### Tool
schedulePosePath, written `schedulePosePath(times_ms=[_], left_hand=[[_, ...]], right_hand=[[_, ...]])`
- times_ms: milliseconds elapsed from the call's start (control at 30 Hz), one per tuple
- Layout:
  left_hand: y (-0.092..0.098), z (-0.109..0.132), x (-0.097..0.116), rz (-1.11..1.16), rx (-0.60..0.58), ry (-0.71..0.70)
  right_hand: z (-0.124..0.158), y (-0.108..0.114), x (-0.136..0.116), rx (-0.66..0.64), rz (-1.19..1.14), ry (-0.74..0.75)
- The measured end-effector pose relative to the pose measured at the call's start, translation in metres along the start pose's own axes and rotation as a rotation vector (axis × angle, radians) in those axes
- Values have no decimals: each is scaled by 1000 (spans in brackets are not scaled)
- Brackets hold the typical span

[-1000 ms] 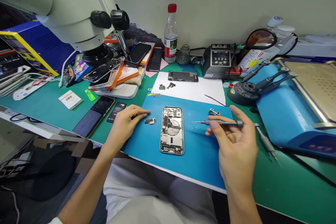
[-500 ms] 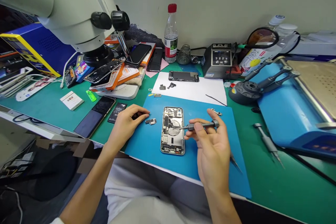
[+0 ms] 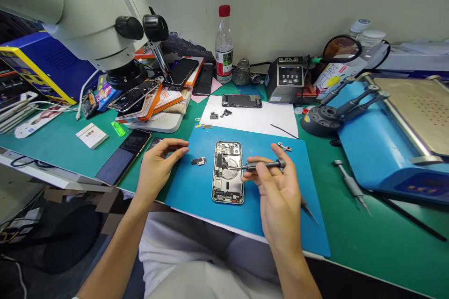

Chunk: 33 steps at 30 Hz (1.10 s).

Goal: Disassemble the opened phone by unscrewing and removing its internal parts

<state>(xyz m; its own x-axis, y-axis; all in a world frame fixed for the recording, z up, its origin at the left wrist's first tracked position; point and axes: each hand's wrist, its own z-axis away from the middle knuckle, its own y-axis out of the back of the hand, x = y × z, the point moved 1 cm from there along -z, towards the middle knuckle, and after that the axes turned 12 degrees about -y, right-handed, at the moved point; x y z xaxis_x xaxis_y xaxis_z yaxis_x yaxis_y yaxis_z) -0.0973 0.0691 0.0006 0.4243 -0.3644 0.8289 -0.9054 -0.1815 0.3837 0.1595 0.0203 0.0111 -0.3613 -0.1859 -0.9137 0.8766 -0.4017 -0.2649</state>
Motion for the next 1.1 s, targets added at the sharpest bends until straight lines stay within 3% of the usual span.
schedulePosePath(times_ms=[400,533,833,1100], left_hand=[[4,-11,-10,0,-111,20],[5,-4,-6,-81,-97,-26],[-6,24,9,-268,-202,-162],[5,25,7,-244,-241,-147]], right_hand=[[0,1,-2,-22,7,-29],[0,1,-1,-10,14,-22],[-3,2,1,31,32,-25],[-3,2,1,57,54,-32]])
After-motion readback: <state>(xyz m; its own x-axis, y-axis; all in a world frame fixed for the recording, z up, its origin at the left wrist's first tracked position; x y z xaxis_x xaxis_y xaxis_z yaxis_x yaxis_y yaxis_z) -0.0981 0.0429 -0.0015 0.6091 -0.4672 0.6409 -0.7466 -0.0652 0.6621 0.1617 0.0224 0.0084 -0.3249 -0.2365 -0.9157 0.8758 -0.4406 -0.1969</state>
